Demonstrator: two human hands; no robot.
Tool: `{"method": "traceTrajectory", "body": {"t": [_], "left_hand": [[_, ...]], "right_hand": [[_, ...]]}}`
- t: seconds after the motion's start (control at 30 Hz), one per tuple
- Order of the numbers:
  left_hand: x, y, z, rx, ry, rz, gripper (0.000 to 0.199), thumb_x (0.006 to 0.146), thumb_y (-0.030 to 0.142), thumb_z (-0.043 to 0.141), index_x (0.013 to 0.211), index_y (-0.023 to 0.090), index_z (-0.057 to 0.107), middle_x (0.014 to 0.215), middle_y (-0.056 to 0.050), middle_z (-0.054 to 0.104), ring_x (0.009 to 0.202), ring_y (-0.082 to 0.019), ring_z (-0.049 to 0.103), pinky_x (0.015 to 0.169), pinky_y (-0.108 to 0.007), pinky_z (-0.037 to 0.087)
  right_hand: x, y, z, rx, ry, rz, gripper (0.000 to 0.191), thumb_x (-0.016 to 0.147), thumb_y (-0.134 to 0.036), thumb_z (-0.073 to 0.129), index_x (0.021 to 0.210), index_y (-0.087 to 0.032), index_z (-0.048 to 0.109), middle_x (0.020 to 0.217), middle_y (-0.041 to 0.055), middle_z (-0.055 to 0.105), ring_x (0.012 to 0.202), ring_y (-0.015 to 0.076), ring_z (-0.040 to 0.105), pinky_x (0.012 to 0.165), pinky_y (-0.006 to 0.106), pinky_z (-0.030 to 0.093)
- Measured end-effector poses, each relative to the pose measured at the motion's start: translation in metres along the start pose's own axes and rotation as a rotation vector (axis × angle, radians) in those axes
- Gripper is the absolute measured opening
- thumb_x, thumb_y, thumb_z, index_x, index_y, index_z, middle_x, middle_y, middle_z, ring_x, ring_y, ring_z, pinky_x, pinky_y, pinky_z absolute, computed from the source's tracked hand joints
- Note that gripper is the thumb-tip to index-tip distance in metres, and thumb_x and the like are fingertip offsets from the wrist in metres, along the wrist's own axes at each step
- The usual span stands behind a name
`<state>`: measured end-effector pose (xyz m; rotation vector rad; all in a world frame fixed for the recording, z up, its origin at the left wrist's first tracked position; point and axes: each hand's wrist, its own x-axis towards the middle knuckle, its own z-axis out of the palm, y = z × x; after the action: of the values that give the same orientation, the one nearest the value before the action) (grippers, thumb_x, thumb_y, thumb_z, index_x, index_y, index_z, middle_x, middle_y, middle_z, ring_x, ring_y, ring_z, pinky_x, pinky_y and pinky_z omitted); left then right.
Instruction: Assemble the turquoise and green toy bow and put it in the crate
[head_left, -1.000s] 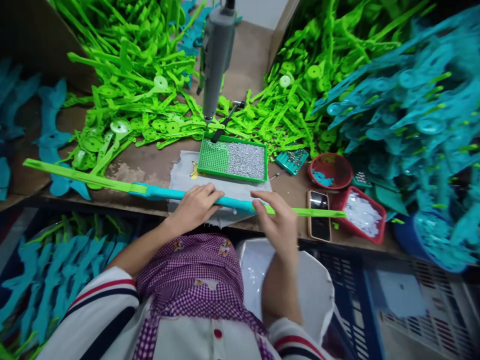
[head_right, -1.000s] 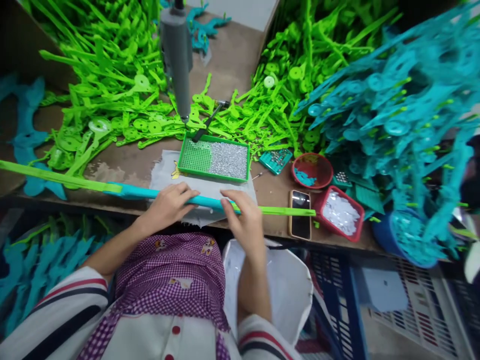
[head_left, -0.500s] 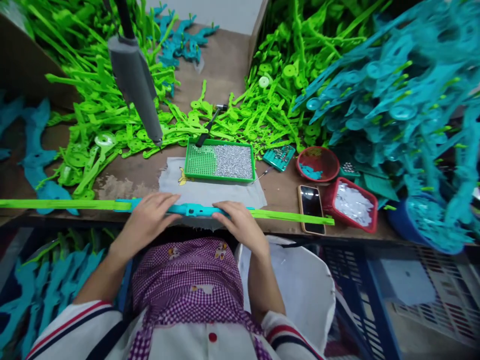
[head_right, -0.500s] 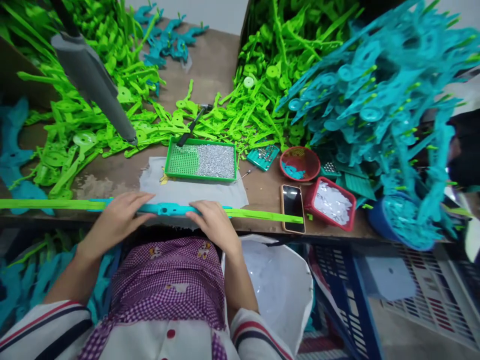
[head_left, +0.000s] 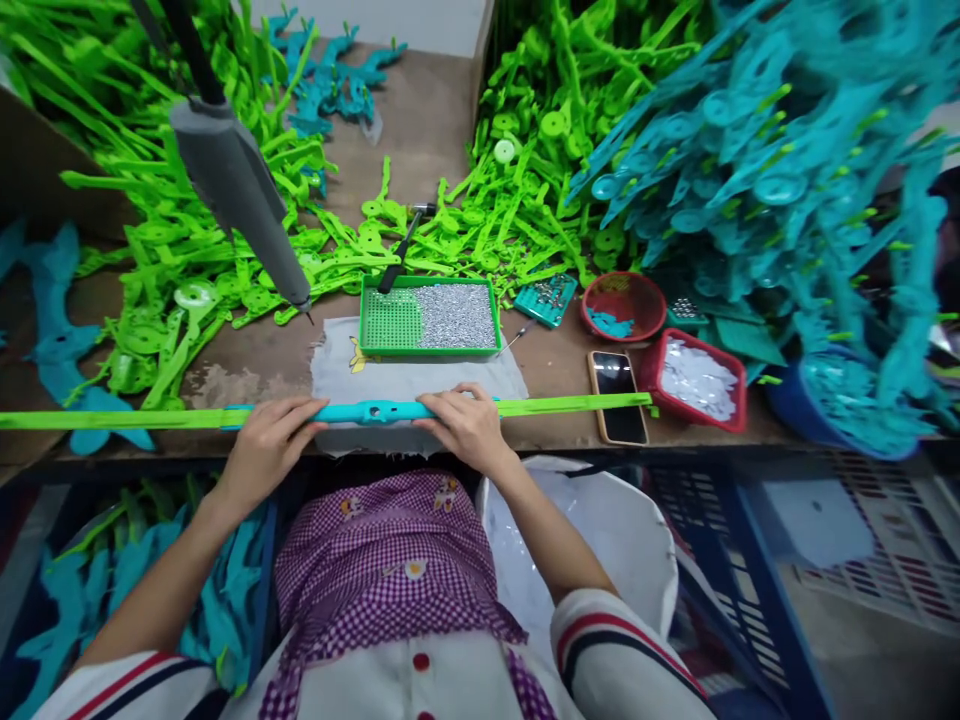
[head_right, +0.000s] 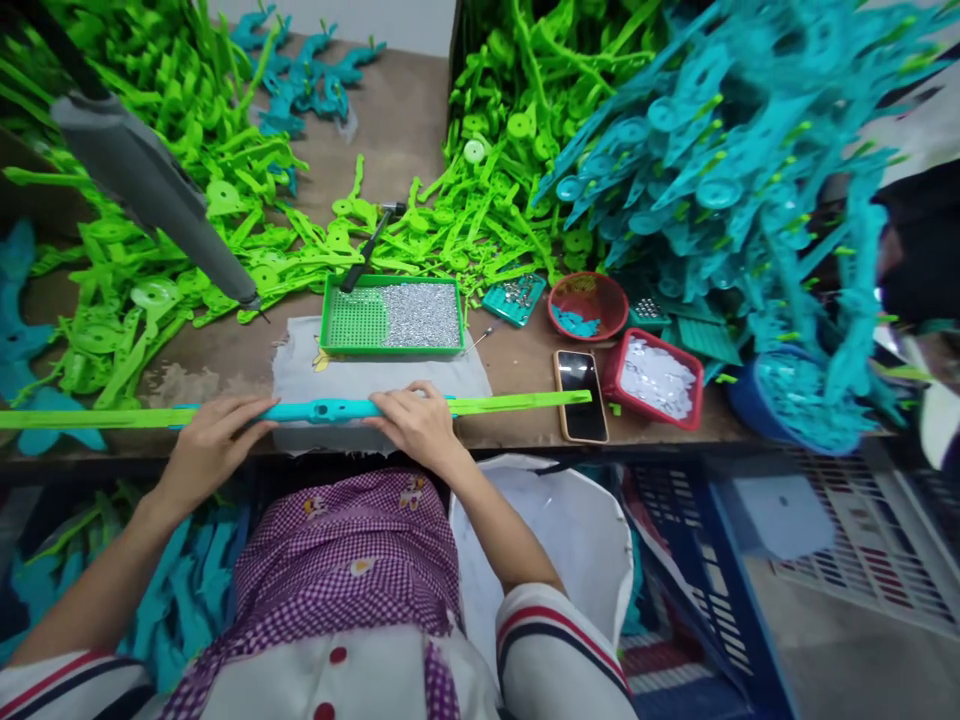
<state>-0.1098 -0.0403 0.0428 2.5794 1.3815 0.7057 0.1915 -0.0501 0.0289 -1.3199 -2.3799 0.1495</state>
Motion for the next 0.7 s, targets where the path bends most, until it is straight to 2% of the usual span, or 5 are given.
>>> {"method": "traceTrajectory", "body": {"t": [0.1, 0.2, 0.33, 0.53, 0.7], "left_hand": [[-0.007, -0.006, -0.007, 0.089, -0.044, -0.012, 0.031, 0.095, 0.038, 0.052, 0.116, 0.022, 0.067, 0.107, -0.011, 0.073, 0.097, -0.027, 0.067, 0.086, -0.04, 0.047], [-0.009, -0.011, -0.011, 0.12, -0.08, -0.004, 0.03, 0.096, 0.04, 0.049, 0.113, 0.024, 0.067, 0.101, -0.009, 0.074, 0.092, -0.025, 0.067, 0.084, -0.039, 0.046], [-0.004, -0.016, -0.009, 0.128, -0.076, 0.007, 0.029, 0.095, 0.041, 0.049, 0.111, 0.026, 0.068, 0.091, -0.006, 0.073, 0.084, -0.025, 0.066, 0.08, -0.038, 0.046], [-0.006, -0.015, -0.008, 0.148, -0.037, 0.068, 0.028, 0.095, 0.039, 0.05, 0.111, 0.024, 0.068, 0.092, -0.007, 0.073, 0.081, -0.026, 0.065, 0.078, -0.038, 0.047], [-0.012, -0.014, -0.011, 0.167, -0.034, 0.09, 0.026, 0.095, 0.035, 0.052, 0.115, 0.024, 0.066, 0.094, -0.007, 0.073, 0.084, -0.026, 0.066, 0.078, -0.037, 0.046]], "right_hand": [[-0.01, 0.003, -0.014, 0.003, -0.059, -0.006, 0.037, 0.098, -0.04, 0.048, 0.121, -0.017, 0.064, 0.109, 0.0085, 0.076, 0.097, 0.0156, 0.068, 0.094, 0.034, 0.042], [-0.03, 0.017, -0.041, -0.105, -0.069, 0.076, 0.045, 0.096, -0.045, 0.049, 0.129, -0.016, 0.059, 0.12, 0.0121, 0.072, 0.111, 0.0205, 0.065, 0.104, 0.042, 0.037], [-0.051, 0.034, -0.068, -0.209, -0.12, 0.149, 0.036, 0.098, -0.038, 0.046, 0.122, -0.017, 0.063, 0.112, 0.0101, 0.074, 0.101, 0.02, 0.066, 0.097, 0.038, 0.038], [-0.055, 0.028, -0.062, -0.339, -0.127, 0.158, 0.035, 0.1, -0.037, 0.043, 0.116, -0.015, 0.064, 0.1, 0.0081, 0.075, 0.089, 0.0186, 0.063, 0.086, 0.034, 0.033], [-0.058, 0.021, -0.057, -0.356, -0.11, 0.146, 0.04, 0.099, -0.042, 0.043, 0.121, -0.013, 0.06, 0.115, 0.0119, 0.072, 0.099, 0.0214, 0.062, 0.088, 0.035, 0.031]]}}
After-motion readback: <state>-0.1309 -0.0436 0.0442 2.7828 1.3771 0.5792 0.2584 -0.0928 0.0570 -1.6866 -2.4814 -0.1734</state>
